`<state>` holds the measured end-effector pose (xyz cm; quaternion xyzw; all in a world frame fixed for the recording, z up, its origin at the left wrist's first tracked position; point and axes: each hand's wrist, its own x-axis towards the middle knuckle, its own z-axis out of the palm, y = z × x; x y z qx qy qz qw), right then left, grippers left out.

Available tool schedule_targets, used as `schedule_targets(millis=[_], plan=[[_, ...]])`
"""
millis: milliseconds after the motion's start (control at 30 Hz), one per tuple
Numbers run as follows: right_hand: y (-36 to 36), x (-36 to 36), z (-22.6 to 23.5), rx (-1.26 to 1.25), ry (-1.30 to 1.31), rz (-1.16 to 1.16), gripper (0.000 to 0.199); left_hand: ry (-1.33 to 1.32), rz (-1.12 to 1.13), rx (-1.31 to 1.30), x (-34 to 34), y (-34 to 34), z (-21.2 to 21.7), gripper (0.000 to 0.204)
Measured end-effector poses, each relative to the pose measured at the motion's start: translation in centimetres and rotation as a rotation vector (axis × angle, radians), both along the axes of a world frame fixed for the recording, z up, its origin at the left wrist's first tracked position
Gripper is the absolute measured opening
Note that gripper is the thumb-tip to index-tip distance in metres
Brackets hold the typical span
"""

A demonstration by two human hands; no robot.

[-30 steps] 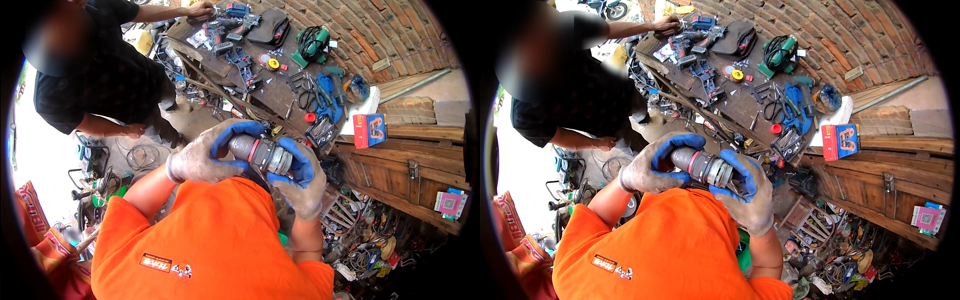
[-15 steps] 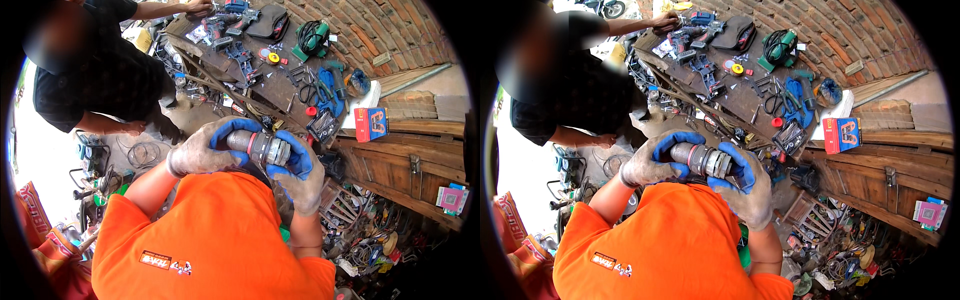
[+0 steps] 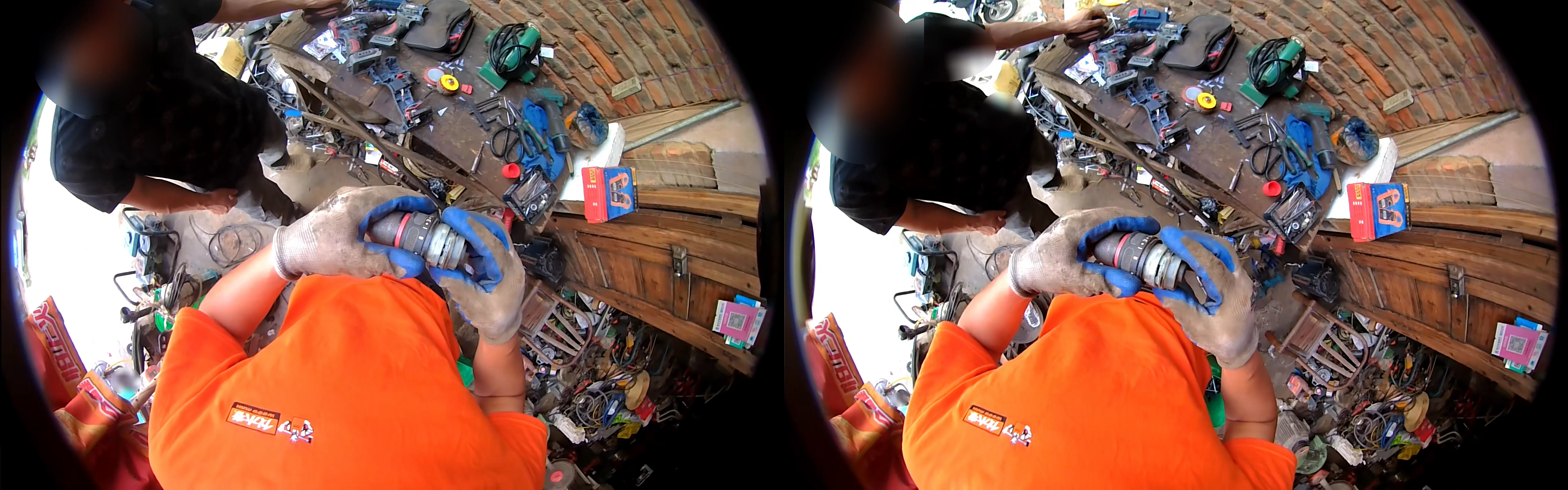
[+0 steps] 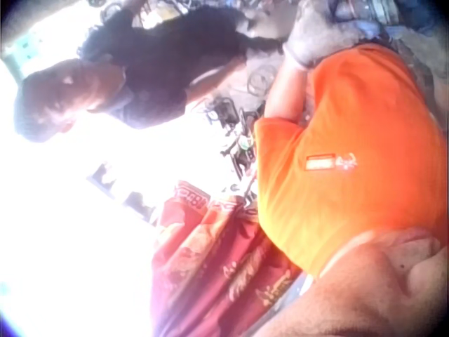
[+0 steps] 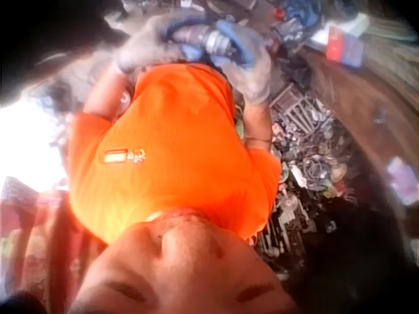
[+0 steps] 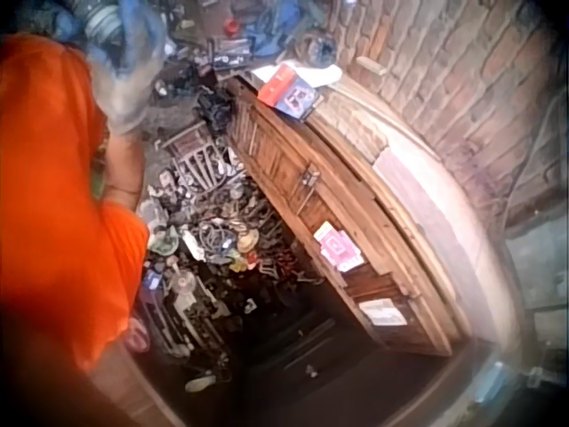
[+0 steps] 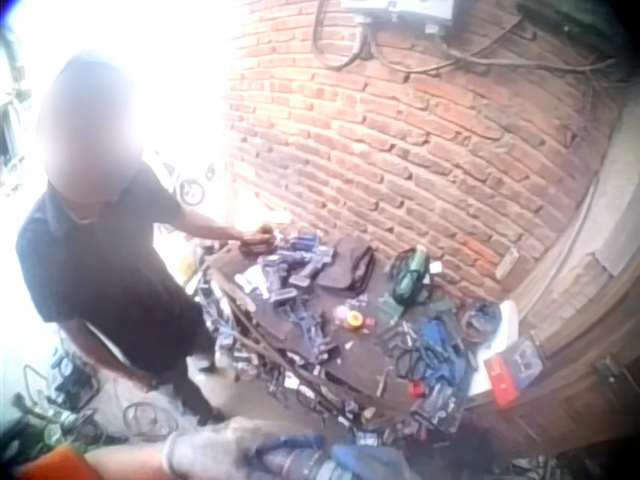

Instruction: The person sits on the floor and disassembles a small electric motor by hand, removing the outer casing and internal components. They use pliers to extract a small metal ring from the motor housing and place the disassembled parts on a nearby workbench.

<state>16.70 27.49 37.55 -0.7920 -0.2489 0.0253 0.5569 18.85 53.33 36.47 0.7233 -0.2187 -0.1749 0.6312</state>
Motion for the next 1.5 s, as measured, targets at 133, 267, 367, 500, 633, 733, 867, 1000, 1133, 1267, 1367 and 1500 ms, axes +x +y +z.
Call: schedule_targets(millis=[133,267,367,500,633,733,867,1000,1133,1267,1367,1500], plan=[[0.5,-0.7,-0.1,-0.007,-0.021,-0.083,0.067,-0.117,0.035,0.028,-0.1,0.1,0.2,0.077],[0.1,-0.1,0.9,-0.012,-0.104,0.003,0.069,-0.084,0.032,-0.023,-0.3,0.3,0.1,0.086],[0.2,0.1,1.4,-0.093,-0.168,0.015,0.071,-0.128,0.04,-0.051,-0.2,0.2,-0.3,0.084],[0.3,0.0,1.8,-0.133,-0.165,-0.003,0.072,-0.045,0.032,-0.143,-0.3,0.0,-0.6,0.078],[0.8,0.1,2.9,-0.196,-0.187,0.009,0.07,0.236,-0.012,-0.374,-0.5,-0.1,-1.8,0.079],[1.0,-0.1,3.0,-0.224,-0.073,-0.017,0.073,0.349,-0.056,-0.411,-0.7,0.1,-2.7,0.083],[1.2,0.0,3.2,-0.233,-0.055,-0.012,0.078,0.469,-0.074,-0.521,-1.1,-0.2,-4.1,0.086],[1.1,0.0,3.6,-0.212,-0.032,0.019,0.082,0.508,-0.077,-0.571,-1.1,-0.2,-4.0,0.086],[1.0,0.1,3.7,-0.216,-0.042,0.047,0.083,0.502,-0.094,-0.575,-1.1,0.0,-4.1,0.083],[1.2,0.3,4.0,-0.262,-0.124,0.069,0.075,0.451,-0.083,-0.59,-1.2,-0.1,-4.3,0.081],[1.4,0.2,4.2,-0.286,-0.108,0.056,0.068,0.37,-0.061,-0.526,-1.1,-0.1,-4.5,0.08],[1.3,0.0,4.0,-0.326,-0.086,0.027,0.064,0.332,-0.016,-0.499,-1.3,-0.4,-3.8,0.077]])
